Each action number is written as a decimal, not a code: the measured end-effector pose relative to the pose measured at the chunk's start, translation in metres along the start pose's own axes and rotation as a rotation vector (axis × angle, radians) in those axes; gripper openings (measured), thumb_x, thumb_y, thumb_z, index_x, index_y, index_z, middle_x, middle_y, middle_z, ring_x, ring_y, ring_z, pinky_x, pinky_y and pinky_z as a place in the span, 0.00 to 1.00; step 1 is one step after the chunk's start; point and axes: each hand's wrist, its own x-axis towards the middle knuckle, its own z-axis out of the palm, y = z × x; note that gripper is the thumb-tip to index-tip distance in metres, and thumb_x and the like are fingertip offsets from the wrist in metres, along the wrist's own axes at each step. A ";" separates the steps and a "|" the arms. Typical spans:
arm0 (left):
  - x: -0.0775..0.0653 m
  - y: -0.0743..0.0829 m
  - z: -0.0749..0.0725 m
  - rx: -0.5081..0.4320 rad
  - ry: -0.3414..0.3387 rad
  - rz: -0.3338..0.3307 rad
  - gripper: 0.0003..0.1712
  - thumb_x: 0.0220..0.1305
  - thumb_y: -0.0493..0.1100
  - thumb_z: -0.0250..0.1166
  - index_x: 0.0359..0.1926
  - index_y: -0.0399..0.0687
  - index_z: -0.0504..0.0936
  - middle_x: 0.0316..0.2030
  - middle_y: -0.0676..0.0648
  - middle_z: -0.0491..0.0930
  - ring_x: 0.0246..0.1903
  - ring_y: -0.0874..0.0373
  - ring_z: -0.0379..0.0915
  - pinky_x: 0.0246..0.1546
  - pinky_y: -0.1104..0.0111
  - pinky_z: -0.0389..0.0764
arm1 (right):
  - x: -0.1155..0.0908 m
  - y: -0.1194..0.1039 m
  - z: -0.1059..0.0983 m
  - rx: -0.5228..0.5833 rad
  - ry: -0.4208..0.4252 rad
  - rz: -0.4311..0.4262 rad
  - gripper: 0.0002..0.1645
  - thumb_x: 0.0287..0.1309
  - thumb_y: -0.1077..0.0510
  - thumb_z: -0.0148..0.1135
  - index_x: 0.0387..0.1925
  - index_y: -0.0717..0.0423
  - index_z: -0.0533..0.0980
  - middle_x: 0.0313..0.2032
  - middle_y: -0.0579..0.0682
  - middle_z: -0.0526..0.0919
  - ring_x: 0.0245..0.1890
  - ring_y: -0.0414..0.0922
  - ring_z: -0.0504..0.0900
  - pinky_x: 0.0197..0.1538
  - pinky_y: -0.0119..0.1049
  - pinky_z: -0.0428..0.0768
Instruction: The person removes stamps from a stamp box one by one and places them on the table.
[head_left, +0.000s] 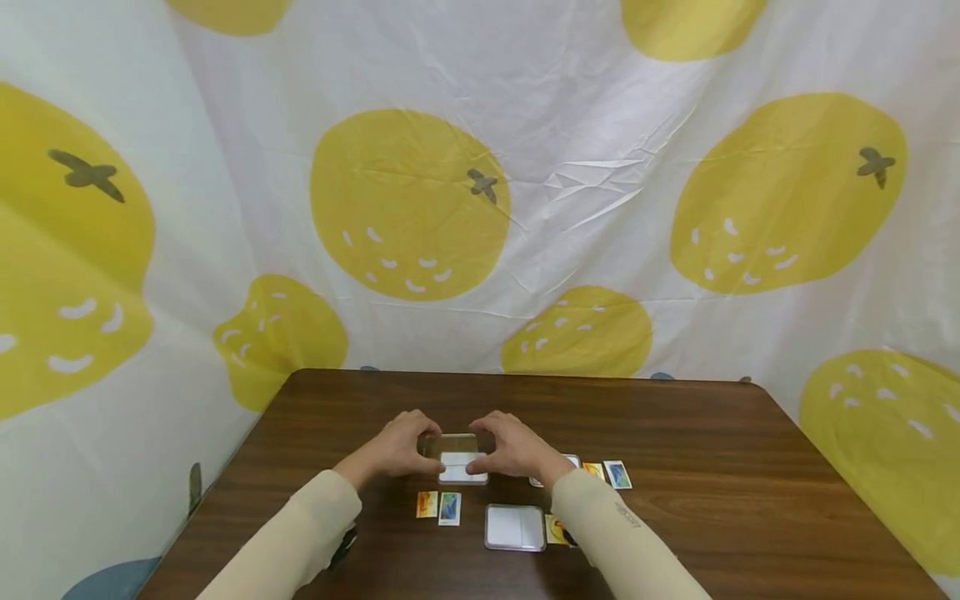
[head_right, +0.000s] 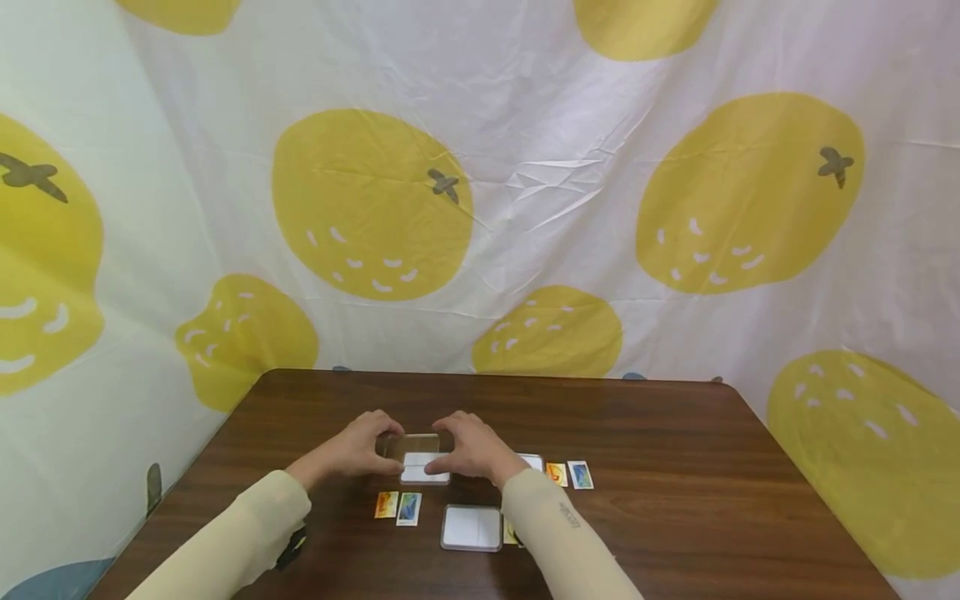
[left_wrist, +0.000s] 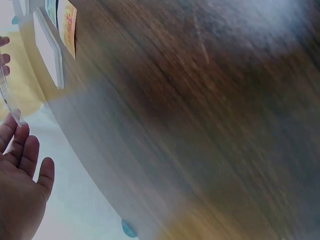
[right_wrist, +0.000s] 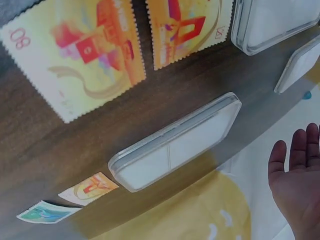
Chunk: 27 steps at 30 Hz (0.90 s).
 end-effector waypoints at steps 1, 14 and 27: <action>0.001 0.001 0.000 0.000 -0.001 0.003 0.29 0.49 0.53 0.76 0.49 0.41 0.81 0.41 0.49 0.74 0.44 0.53 0.66 0.48 0.54 0.71 | 0.000 0.000 -0.001 -0.004 -0.006 -0.003 0.39 0.49 0.44 0.76 0.59 0.58 0.76 0.56 0.54 0.76 0.58 0.53 0.72 0.60 0.50 0.71; 0.008 0.006 0.003 0.038 -0.011 0.052 0.30 0.46 0.53 0.77 0.47 0.41 0.82 0.41 0.47 0.75 0.44 0.51 0.67 0.48 0.54 0.69 | 0.003 0.003 -0.002 -0.002 -0.030 -0.025 0.34 0.45 0.51 0.78 0.55 0.60 0.79 0.46 0.50 0.79 0.47 0.49 0.76 0.53 0.46 0.74; 0.008 0.008 0.010 0.035 -0.078 0.022 0.29 0.48 0.49 0.77 0.50 0.40 0.81 0.44 0.46 0.74 0.46 0.50 0.66 0.50 0.51 0.66 | 0.000 0.013 0.008 0.007 -0.023 0.016 0.34 0.43 0.54 0.80 0.54 0.59 0.80 0.49 0.52 0.79 0.51 0.50 0.76 0.57 0.48 0.73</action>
